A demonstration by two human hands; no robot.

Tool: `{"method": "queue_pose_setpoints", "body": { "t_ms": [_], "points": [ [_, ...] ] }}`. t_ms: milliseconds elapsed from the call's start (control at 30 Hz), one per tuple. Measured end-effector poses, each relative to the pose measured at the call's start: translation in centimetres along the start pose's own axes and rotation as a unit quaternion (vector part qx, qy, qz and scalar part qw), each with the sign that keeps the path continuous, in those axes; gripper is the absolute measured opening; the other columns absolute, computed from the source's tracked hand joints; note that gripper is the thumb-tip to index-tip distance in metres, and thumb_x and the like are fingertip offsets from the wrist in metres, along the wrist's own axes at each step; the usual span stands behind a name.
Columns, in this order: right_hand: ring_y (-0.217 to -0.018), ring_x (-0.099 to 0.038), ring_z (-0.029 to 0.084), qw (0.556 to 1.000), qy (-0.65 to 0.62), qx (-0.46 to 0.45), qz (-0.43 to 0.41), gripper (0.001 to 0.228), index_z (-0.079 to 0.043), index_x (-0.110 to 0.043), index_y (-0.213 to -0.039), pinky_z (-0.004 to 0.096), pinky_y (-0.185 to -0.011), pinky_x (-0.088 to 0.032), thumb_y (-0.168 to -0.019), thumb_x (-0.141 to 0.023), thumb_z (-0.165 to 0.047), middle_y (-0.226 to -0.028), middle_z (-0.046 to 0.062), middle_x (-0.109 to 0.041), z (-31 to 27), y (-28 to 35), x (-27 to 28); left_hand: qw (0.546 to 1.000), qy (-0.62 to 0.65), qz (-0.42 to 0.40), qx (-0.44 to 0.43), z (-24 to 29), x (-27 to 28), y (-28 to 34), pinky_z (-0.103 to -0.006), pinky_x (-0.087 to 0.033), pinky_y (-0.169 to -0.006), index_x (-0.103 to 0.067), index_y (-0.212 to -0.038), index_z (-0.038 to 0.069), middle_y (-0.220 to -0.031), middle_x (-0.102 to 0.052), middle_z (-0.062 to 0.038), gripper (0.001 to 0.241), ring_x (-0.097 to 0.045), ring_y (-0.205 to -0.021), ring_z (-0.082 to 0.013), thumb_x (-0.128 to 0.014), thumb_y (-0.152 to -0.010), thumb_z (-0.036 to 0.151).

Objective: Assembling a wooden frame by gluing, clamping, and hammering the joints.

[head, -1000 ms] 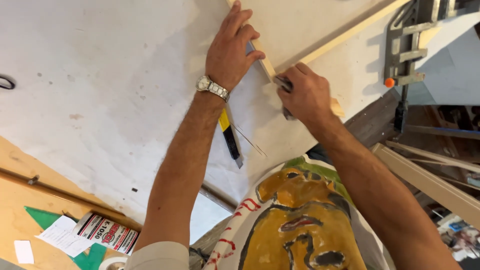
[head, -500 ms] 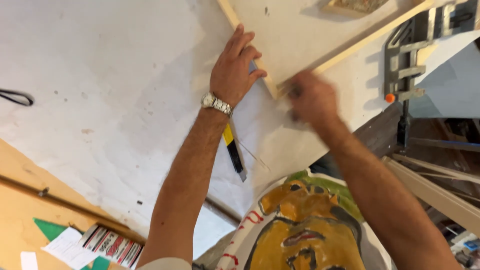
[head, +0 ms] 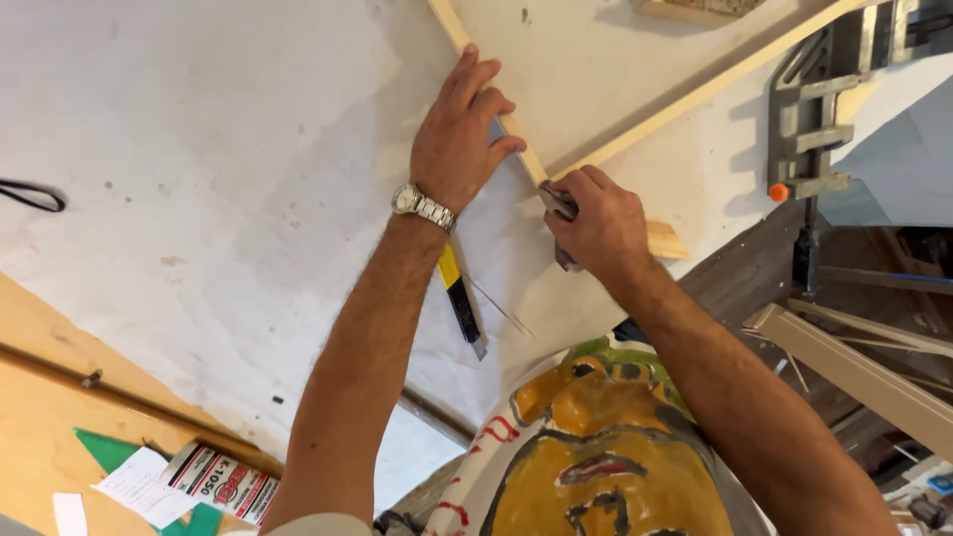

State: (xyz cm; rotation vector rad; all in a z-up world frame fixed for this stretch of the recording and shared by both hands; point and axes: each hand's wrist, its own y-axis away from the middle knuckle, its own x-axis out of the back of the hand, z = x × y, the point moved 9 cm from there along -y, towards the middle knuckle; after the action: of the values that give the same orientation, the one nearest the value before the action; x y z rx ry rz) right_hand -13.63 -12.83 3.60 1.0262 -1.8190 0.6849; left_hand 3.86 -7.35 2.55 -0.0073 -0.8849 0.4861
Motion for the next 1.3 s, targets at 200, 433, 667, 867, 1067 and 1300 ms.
{"method": "queue_pose_setpoints", "body": {
  "t_ms": [200, 433, 667, 867, 1067, 1300],
  "points": [
    [-0.074, -0.064, 0.031, 0.997, -0.01, -0.035, -0.069, 0.024, -0.009, -0.066, -0.095, 0.046, -0.058, -0.05, -0.075, -0.075, -0.018, -0.089, 0.004, -0.064, 0.2, -1.4, -1.1, 1.0, -0.005, 0.006, -0.004, 0.3, 0.2, 0.2, -0.0407, -0.052, -0.11, -0.067, -0.1, 0.006, -0.142, -0.053, -0.008, 0.044, -0.035, -0.147, -0.029, -0.099, -0.077, 0.025],
    [-0.069, -0.064, 0.032, 0.999, -0.017, -0.017, -0.039, 0.02, -0.007, -0.067, -0.09, 0.045, -0.06, -0.051, -0.074, -0.075, -0.015, -0.086, 0.006, -0.066, -0.9, -4.2, -1.2, 1.0, 0.003, 0.002, 0.001, 0.6, 0.6, 0.0, -0.0409, -0.053, -0.108, -0.065, -0.098, 0.007, -0.142, -0.053, -0.007, 0.043, -0.036, -0.146, -0.0288, -0.1, -0.077, 0.022],
    [-0.085, -0.068, 0.033, 0.983, -0.026, -0.134, -0.12, 0.03, -0.015, -0.071, -0.106, 0.044, -0.078, -0.053, -0.076, -0.072, -0.021, -0.098, 0.008, -0.072, 5.0, -1.0, -0.1, 1.0, 0.005, 0.008, -0.009, 0.3, 0.1, 0.1, -0.041, -0.053, -0.108, -0.066, -0.098, 0.006, -0.14, -0.053, -0.007, 0.046, -0.036, -0.146, -0.0295, -0.101, -0.073, 0.022],
    [-0.079, -0.067, 0.032, 0.99, -0.041, -0.117, -0.07, 0.026, -0.017, -0.069, -0.097, 0.043, -0.073, -0.052, -0.072, -0.072, -0.022, -0.088, 0.005, -0.069, 3.0, -1.3, -1.4, 1.0, 0.002, 0.007, -0.007, 0.5, 0.5, 0.0, -0.0421, -0.05, -0.111, -0.065, -0.098, 0.007, -0.141, -0.054, -0.008, 0.046, -0.034, -0.146, -0.0289, -0.101, -0.074, 0.021],
    [-0.073, -0.064, 0.029, 0.989, -0.059, -0.116, -0.071, 0.023, -0.011, -0.065, -0.091, 0.043, -0.067, -0.05, -0.075, -0.08, -0.018, -0.085, 0.007, -0.067, 1.7, -1.2, -0.4, 1.0, -0.006, -0.003, 0.007, 0.3, 0.1, 0.3, -0.0421, -0.059, -0.1, -0.064, -0.099, 0.008, -0.142, -0.053, -0.006, 0.046, -0.035, -0.147, -0.0279, -0.1, -0.075, 0.021],
    [-0.081, -0.068, 0.038, 0.948, -0.208, 0.0, -0.242, 0.023, -0.012, -0.066, -0.088, 0.048, -0.073, -0.053, -0.073, -0.075, -0.026, -0.084, 0.012, -0.067, -2.4, 2.1, -3.0, 0.998, -0.05, -0.026, 0.032, -0.4, -0.4, -0.1, -0.0419, -0.042, -0.119, -0.073, -0.104, 0.008, -0.145, -0.054, -0.01, 0.039, -0.038, -0.147, -0.0321, -0.092, -0.079, 0.03]
  ]
}}
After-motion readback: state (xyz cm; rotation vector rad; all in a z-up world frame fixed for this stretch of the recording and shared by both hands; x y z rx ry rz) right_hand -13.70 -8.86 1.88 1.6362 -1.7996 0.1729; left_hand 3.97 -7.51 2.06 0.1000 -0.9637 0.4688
